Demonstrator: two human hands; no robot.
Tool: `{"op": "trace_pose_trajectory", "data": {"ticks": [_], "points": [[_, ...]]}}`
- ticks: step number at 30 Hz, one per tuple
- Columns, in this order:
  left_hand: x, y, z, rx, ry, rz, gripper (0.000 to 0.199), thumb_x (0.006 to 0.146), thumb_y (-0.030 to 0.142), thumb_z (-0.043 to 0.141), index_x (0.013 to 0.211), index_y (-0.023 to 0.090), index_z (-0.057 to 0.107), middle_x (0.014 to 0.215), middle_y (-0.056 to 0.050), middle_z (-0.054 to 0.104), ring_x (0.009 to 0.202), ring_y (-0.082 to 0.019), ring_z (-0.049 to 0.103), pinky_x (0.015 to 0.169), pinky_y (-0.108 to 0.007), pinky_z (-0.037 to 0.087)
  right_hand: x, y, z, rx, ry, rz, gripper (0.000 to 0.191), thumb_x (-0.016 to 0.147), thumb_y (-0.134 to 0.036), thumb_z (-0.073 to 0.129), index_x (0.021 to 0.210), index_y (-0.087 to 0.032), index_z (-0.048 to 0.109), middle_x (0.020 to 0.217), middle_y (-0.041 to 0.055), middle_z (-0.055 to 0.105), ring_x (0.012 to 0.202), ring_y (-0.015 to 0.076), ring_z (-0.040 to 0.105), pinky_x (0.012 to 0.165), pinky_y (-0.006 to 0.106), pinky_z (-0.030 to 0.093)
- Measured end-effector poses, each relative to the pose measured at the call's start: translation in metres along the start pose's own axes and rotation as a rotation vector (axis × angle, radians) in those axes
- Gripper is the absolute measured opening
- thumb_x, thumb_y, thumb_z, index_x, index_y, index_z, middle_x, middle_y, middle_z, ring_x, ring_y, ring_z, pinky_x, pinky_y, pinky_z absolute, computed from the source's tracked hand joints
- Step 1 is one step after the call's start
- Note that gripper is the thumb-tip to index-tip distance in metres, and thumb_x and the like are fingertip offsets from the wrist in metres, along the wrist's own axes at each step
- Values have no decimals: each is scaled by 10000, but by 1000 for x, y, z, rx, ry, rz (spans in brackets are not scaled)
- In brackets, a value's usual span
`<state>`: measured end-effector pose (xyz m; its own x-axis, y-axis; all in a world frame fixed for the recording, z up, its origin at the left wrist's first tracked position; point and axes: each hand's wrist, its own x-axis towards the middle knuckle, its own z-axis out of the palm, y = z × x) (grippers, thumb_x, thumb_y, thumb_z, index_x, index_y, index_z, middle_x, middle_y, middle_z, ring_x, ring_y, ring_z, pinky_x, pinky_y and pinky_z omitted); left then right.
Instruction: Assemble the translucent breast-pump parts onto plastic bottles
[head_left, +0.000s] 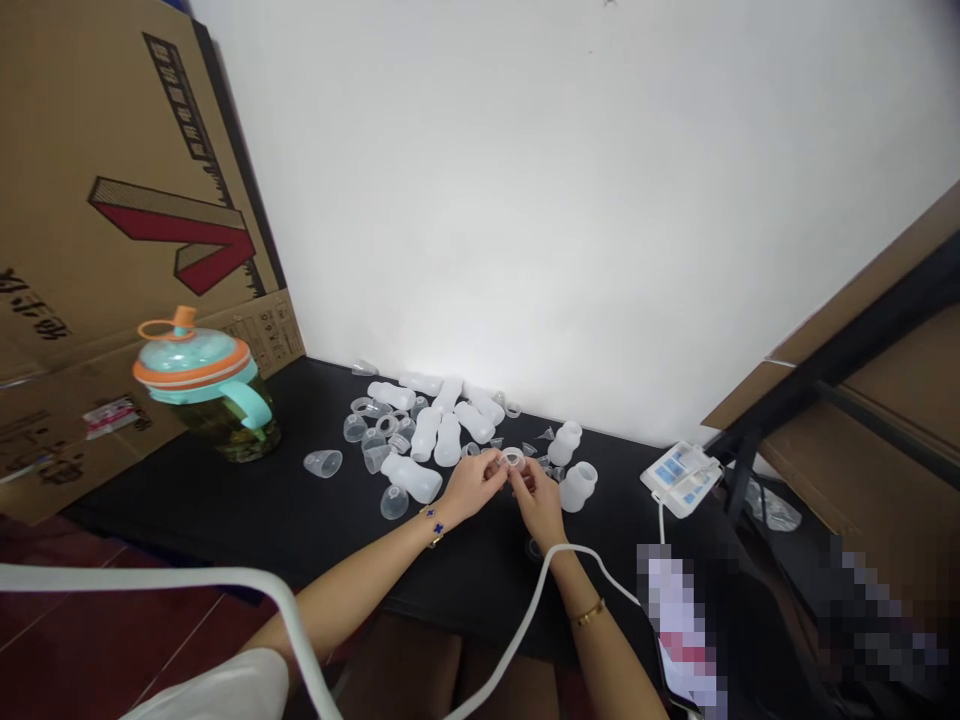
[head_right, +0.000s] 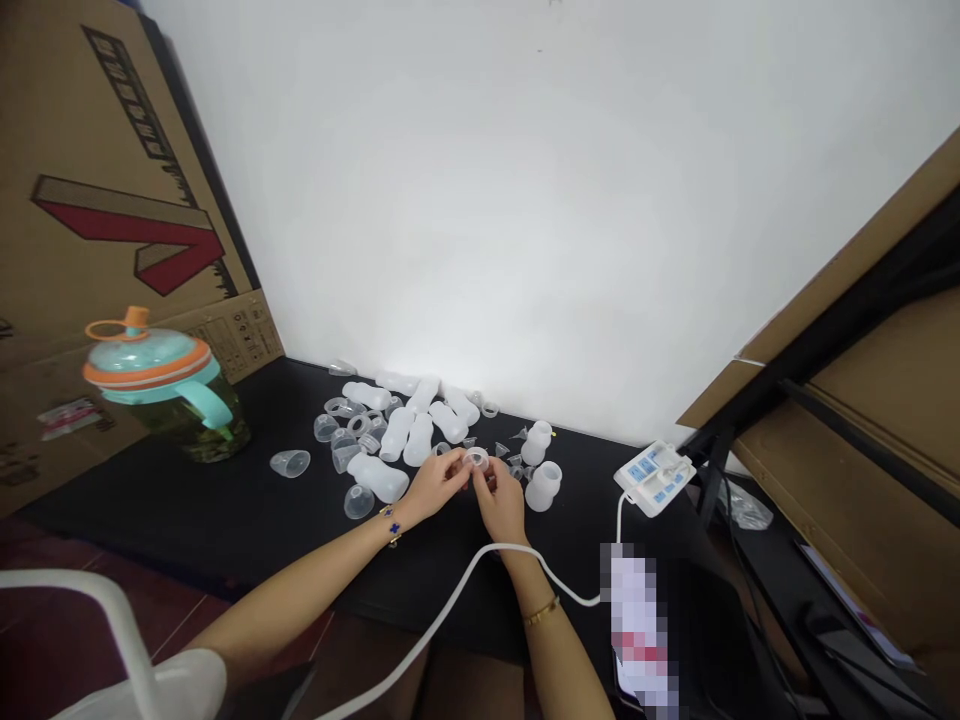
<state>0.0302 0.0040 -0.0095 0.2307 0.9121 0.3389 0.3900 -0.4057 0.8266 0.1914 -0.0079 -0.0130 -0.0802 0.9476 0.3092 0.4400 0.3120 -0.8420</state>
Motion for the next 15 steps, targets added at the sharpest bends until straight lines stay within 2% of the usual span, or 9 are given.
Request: {"op": "trace_pose_trajectory", "data": {"ticks": [15], "points": [[1,-2,2,-16,11,-16,255,941,365,495,745,204,521,588,20,577,540,-143,525,551,-266,368,1,3,2,-7,6,-12,357,947,-497,538,1048,-193,695,849,64,734,653,197,658,590,285,526]]}}
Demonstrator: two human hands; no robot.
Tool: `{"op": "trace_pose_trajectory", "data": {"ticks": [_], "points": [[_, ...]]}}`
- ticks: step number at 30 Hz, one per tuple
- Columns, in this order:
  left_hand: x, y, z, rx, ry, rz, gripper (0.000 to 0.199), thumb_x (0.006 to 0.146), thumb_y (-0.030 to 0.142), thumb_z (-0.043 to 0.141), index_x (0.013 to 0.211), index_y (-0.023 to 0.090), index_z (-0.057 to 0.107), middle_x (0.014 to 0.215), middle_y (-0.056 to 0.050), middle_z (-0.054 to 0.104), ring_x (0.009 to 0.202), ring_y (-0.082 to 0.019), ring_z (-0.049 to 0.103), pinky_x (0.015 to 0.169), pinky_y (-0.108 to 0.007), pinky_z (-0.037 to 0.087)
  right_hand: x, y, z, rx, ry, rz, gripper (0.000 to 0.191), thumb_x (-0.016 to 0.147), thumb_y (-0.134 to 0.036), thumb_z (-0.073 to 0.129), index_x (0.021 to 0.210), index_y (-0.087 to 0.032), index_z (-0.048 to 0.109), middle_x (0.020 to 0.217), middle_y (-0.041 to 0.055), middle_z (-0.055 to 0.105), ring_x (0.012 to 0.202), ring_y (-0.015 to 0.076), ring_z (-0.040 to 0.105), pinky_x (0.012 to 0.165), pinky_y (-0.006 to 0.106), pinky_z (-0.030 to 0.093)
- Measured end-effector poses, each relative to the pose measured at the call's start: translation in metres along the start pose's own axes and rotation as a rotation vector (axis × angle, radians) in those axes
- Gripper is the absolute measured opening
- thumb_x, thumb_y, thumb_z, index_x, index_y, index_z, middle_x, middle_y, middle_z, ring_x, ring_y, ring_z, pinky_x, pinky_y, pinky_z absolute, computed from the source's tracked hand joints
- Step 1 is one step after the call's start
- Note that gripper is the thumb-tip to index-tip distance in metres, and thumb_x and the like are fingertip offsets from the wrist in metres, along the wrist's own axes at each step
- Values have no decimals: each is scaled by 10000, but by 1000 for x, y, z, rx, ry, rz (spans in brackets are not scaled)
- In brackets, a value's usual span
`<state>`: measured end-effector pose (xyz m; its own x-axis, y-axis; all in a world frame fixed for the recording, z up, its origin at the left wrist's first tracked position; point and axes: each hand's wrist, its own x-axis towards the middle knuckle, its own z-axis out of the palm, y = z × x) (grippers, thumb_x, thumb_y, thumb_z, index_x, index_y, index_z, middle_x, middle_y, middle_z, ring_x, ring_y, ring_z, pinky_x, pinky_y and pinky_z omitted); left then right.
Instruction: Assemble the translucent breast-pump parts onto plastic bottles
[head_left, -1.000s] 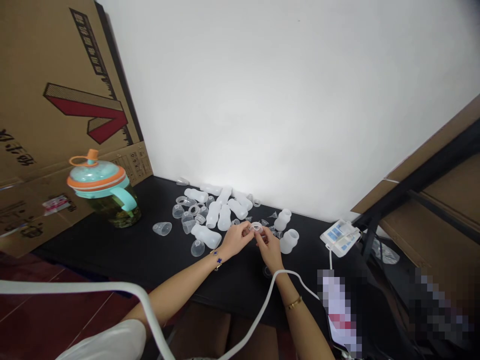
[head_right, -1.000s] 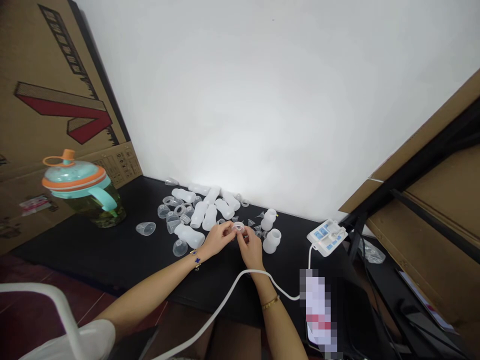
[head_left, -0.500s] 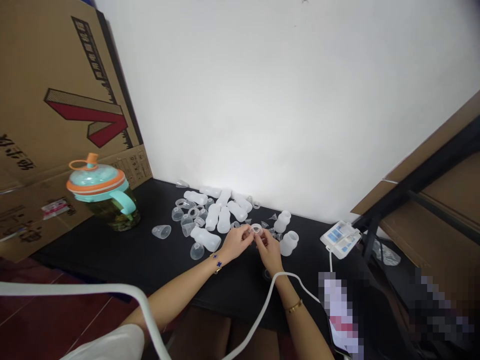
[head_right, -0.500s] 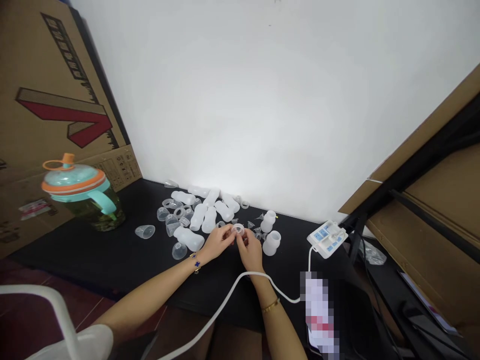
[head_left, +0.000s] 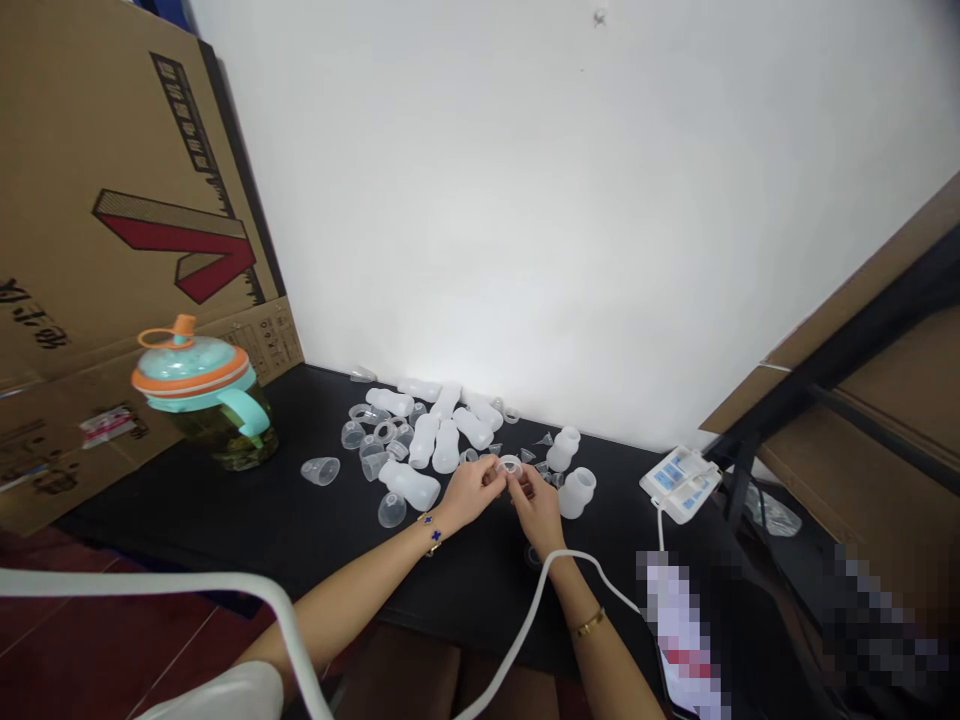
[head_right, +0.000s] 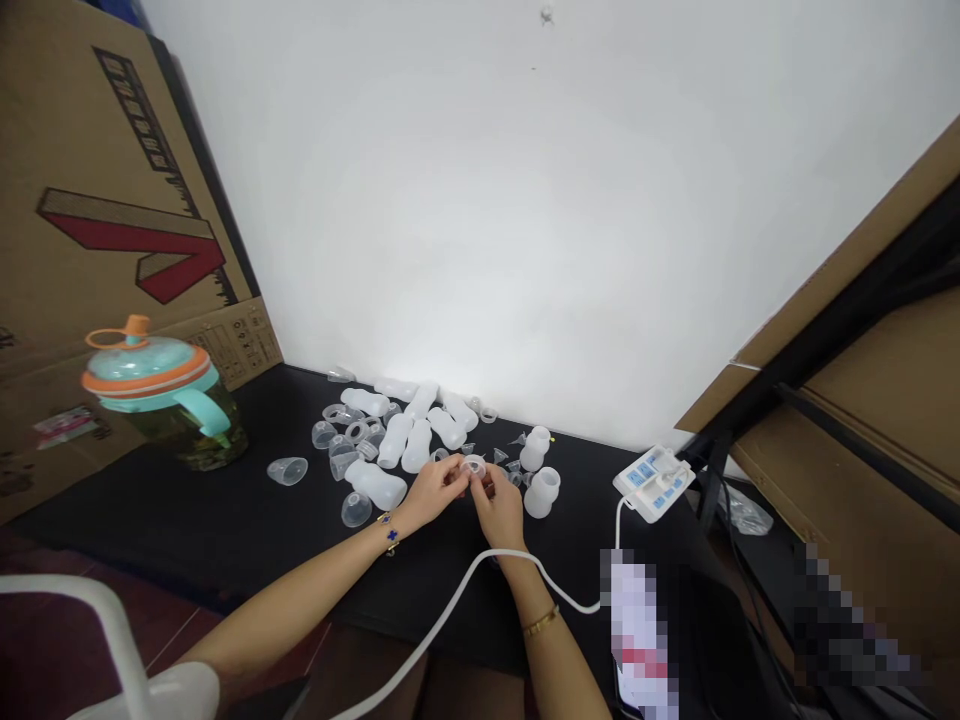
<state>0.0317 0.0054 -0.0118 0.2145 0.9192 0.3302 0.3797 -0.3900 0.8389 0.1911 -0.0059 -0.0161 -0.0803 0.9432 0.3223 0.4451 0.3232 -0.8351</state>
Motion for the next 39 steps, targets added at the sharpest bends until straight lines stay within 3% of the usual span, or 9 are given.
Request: {"op": "trace_pose_trajectory", "data": {"ticks": [27,39], "points": [[-1,1,0,26,-7,20,242,970,369,469,800,214,544,570,29,610,528,-159,563,564,-273,392,1,2,0,-22,32,16,351,925,-498,551,1019,-189,690,791,55,723,636,203,655,601,289,511],[0,-1,2,7,5,3,249,941,344,498,734,208,509,562,30,590,517,-140,534,554,-262,380,0,0,0,-42,8,0,327,952,-474,523,1003,-191,678,816,59,729,658,203,665,605,280,502]]}}
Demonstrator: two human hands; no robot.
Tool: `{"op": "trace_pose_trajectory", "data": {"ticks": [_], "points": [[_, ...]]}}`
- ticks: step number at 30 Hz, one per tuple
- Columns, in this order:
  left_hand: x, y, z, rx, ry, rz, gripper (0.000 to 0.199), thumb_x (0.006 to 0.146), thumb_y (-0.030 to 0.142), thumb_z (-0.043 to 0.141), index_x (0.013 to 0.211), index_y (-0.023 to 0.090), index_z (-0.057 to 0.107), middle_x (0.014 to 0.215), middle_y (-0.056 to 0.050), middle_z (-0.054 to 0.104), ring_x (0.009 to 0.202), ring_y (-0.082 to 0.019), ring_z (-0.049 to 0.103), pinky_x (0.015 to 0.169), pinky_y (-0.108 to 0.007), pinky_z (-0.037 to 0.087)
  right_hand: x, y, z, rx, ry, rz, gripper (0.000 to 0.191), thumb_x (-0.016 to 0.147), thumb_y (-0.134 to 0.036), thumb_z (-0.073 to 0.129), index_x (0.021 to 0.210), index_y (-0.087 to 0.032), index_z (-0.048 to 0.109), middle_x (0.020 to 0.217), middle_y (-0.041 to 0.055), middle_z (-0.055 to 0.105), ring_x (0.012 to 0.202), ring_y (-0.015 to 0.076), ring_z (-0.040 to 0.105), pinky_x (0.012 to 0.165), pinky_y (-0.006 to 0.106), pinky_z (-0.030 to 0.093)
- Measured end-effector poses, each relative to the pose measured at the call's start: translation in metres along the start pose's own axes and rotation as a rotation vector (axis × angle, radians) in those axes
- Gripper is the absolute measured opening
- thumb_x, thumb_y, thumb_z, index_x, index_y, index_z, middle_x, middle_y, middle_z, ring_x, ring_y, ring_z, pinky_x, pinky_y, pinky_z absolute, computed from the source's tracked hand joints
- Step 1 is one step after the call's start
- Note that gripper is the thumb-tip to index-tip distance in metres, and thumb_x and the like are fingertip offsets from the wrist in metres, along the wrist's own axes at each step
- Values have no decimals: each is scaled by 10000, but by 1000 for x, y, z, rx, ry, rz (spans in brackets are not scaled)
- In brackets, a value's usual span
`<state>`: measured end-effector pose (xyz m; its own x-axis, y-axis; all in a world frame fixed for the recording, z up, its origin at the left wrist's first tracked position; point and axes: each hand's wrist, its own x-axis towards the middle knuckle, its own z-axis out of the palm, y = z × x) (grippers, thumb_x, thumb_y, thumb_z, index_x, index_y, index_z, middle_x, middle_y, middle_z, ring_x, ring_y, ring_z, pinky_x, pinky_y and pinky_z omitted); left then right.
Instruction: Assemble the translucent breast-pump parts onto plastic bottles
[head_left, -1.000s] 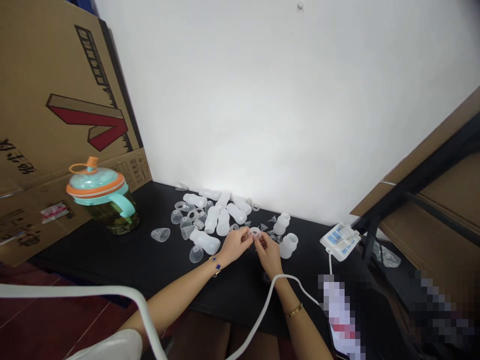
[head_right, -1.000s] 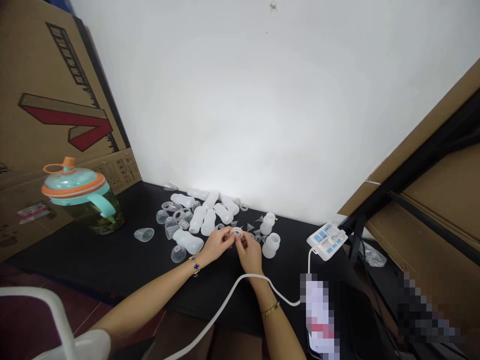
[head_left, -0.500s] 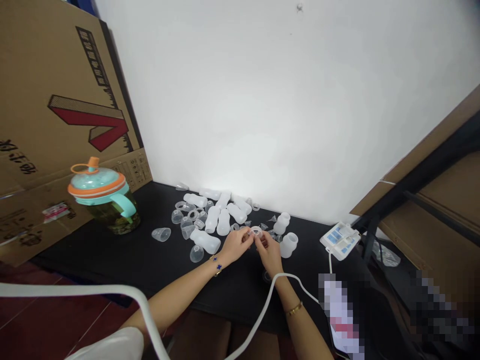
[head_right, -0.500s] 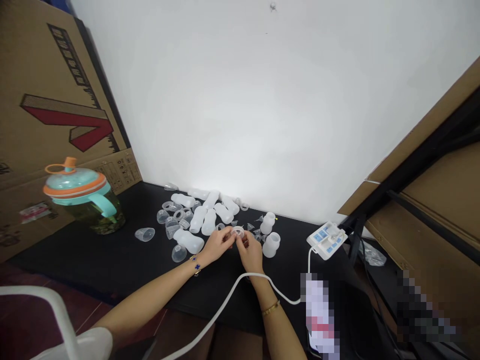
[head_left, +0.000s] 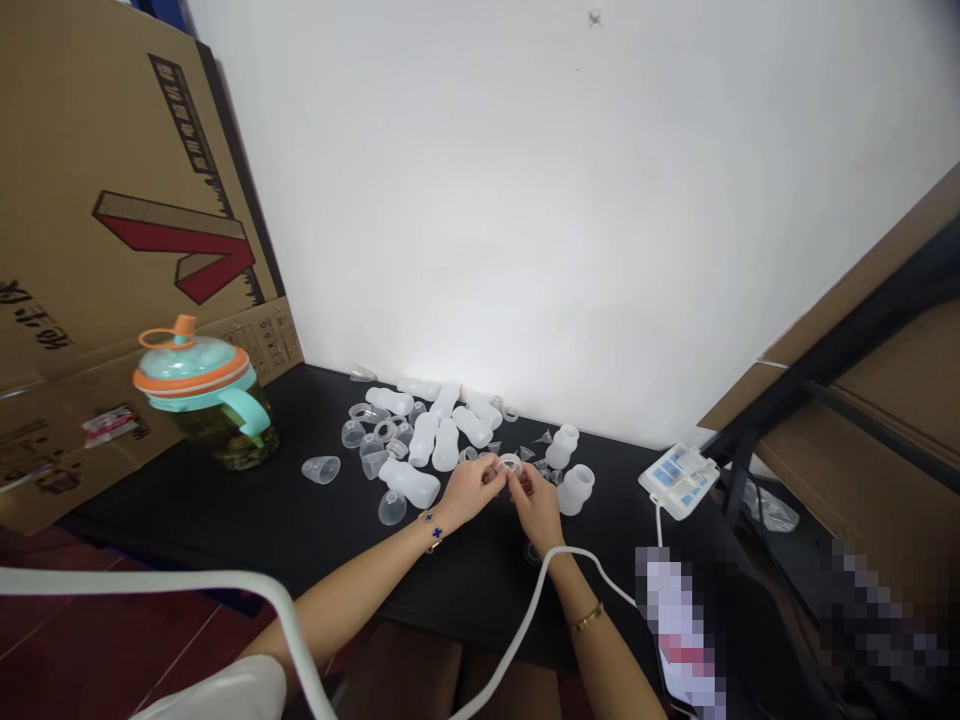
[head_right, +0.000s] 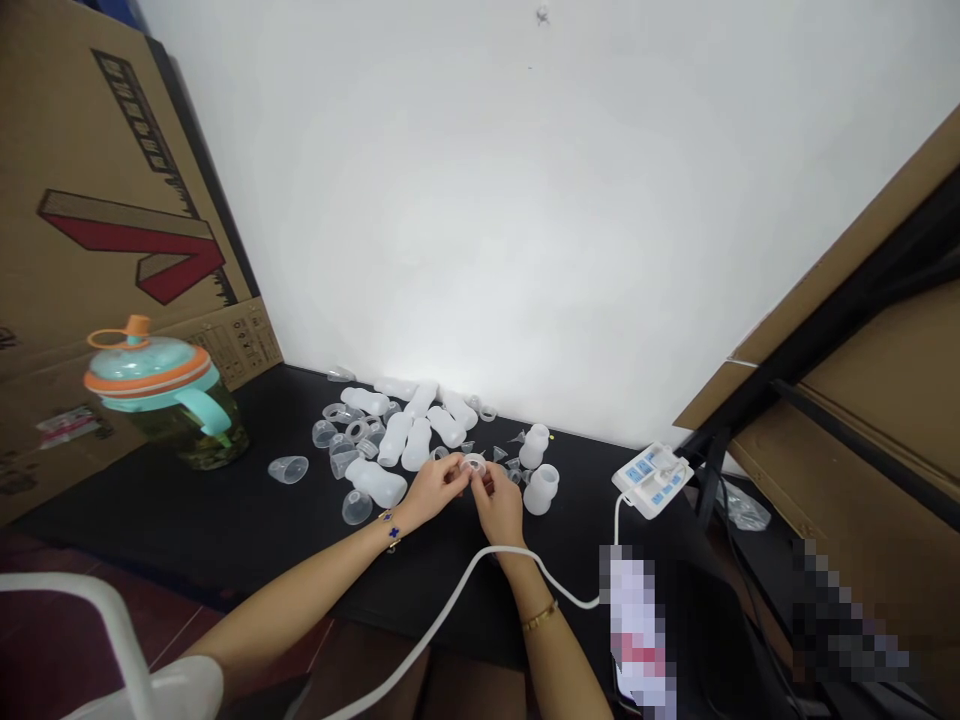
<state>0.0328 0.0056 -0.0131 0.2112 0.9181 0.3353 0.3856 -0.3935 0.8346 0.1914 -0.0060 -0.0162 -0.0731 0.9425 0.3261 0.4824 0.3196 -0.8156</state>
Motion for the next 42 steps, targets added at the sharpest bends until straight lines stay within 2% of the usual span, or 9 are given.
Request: {"op": "trace_pose_trajectory", "data": {"ticks": [11,21,42], "points": [[-1,0,0,-14,-24,5,245,945,348,491,745,208,509,567,26,586,522,-148,543,547,-264,366,-1,-2,-1,30,2,12,309,940,-462,536,989,-187,668,797,53,721,668,204,661,614,281,509],[-2,-1,2,36,1,5,246,922,329,511,711,206,480,558,29,565,511,-136,509,540,-262,341,1,1,0,11,-21,19,248,919,-414,553,961,-196,663,782,37,705,629,190,636,594,278,504],[-2,0,1,17,-12,3,245,945,347,489,738,217,477,554,28,584,511,-150,532,539,-272,351,0,1,-2,18,-29,-11,263,946,-418,518,988,-202,662,791,31,701,649,188,639,598,275,504]]}}
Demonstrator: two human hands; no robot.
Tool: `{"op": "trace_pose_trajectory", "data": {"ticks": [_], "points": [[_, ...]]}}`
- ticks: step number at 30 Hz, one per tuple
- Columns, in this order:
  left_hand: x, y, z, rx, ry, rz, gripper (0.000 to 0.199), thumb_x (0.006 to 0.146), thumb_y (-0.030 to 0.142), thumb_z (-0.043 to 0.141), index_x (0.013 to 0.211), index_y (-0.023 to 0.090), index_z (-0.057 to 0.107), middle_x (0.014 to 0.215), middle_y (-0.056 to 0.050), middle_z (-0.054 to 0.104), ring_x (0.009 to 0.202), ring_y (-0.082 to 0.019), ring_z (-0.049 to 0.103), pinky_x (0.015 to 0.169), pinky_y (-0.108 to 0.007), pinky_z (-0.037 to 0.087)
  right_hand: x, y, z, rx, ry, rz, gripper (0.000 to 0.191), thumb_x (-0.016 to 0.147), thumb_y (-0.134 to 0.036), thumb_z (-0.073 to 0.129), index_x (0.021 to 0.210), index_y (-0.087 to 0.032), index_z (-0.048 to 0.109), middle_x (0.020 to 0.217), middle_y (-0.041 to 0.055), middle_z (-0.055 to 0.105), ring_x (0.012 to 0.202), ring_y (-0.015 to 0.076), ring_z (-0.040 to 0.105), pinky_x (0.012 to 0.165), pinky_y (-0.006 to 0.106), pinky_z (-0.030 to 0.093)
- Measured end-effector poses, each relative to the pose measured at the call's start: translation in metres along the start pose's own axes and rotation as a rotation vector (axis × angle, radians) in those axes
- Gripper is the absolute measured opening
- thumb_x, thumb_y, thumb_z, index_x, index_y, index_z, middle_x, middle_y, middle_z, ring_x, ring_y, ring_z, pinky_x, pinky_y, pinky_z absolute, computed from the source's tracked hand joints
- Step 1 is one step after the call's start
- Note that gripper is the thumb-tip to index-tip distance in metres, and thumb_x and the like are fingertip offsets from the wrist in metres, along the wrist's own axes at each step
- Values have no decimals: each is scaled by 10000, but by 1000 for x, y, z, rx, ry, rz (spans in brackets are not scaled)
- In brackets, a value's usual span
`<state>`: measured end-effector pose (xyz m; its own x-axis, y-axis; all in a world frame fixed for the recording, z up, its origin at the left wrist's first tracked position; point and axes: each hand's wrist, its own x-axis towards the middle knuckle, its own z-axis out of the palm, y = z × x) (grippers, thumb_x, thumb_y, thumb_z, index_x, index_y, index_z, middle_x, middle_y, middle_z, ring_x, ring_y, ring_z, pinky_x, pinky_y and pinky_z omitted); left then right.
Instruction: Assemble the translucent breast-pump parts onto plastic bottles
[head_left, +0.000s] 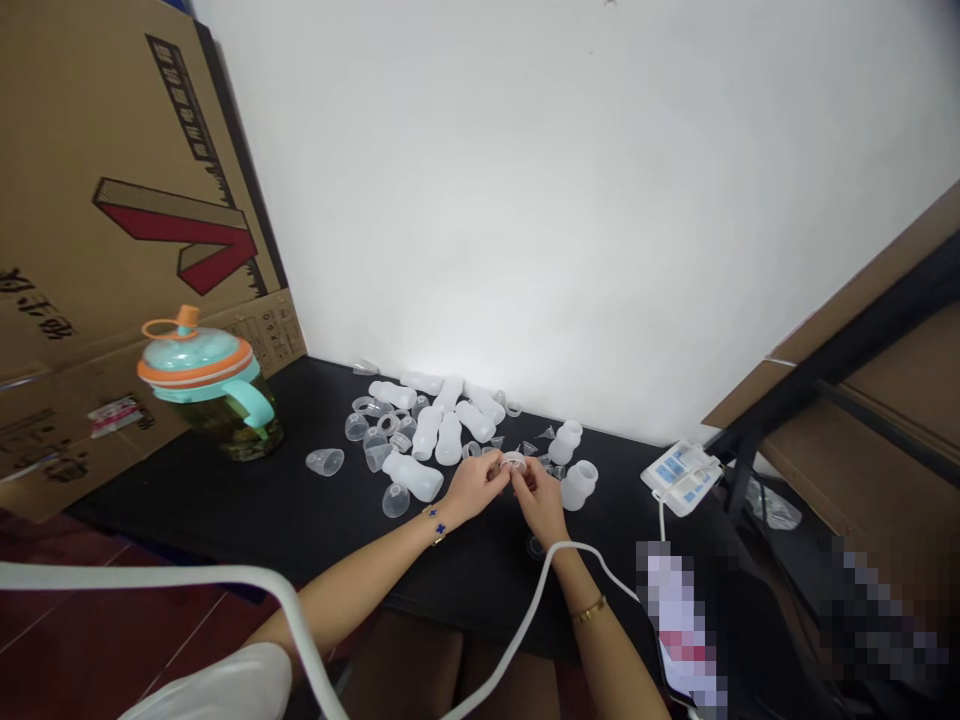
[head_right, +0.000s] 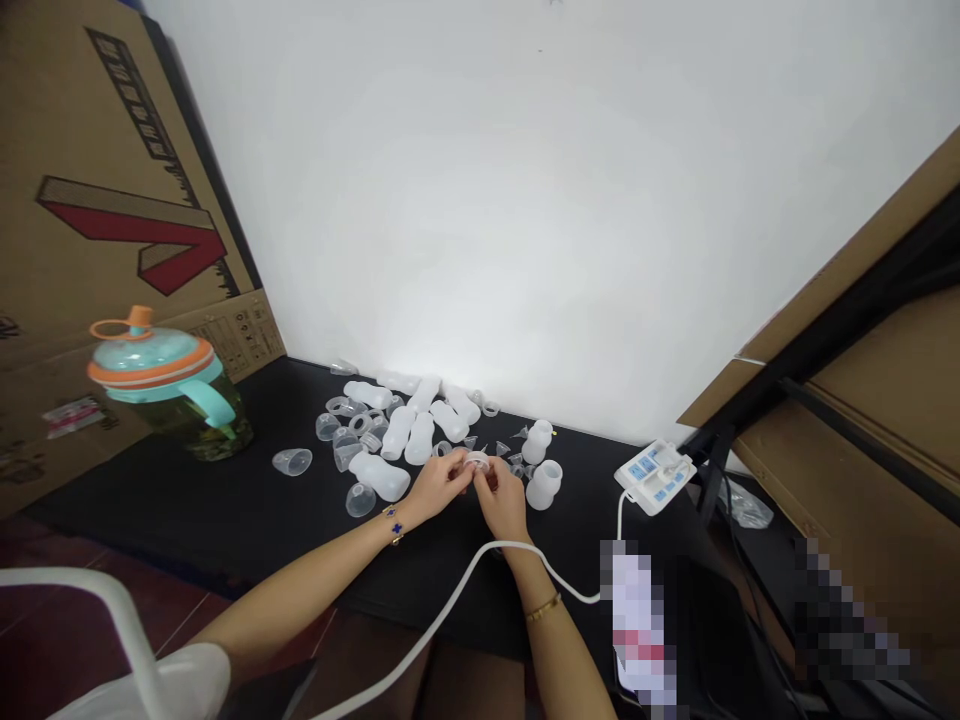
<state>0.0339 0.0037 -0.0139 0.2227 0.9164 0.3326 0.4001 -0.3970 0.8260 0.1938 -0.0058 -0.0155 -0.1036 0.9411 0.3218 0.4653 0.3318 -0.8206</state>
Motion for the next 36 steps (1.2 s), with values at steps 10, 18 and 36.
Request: {"op": "trace_pose_trajectory", "data": {"ticks": [10,18,36], "points": [[-1,2,-1,-20,-2,-4,252,954,363,480,748,219,476,560,30,586,519,-155,550,549,-277,368,1,-2,-1,-2,-25,0,295,949,-451,522,1018,-199,659,811,43,715,667,197,655,602,280,510],[0,1,-1,-11,9,-7,263,956,368,473,737,222,464,548,30,584,507,-153,541,546,-279,374,0,-1,-1,-39,-33,-3,328,965,-474,496,1023,-197,663,772,34,696,630,188,627,602,275,494],[0,-1,-1,-74,-3,1,289,978,411,465,780,207,515,561,27,602,513,-152,559,554,-271,394,0,-5,-3,-79,-51,-34,337,994,-479,458,1055,-202,640,767,31,691,645,191,641,592,262,468]]}}
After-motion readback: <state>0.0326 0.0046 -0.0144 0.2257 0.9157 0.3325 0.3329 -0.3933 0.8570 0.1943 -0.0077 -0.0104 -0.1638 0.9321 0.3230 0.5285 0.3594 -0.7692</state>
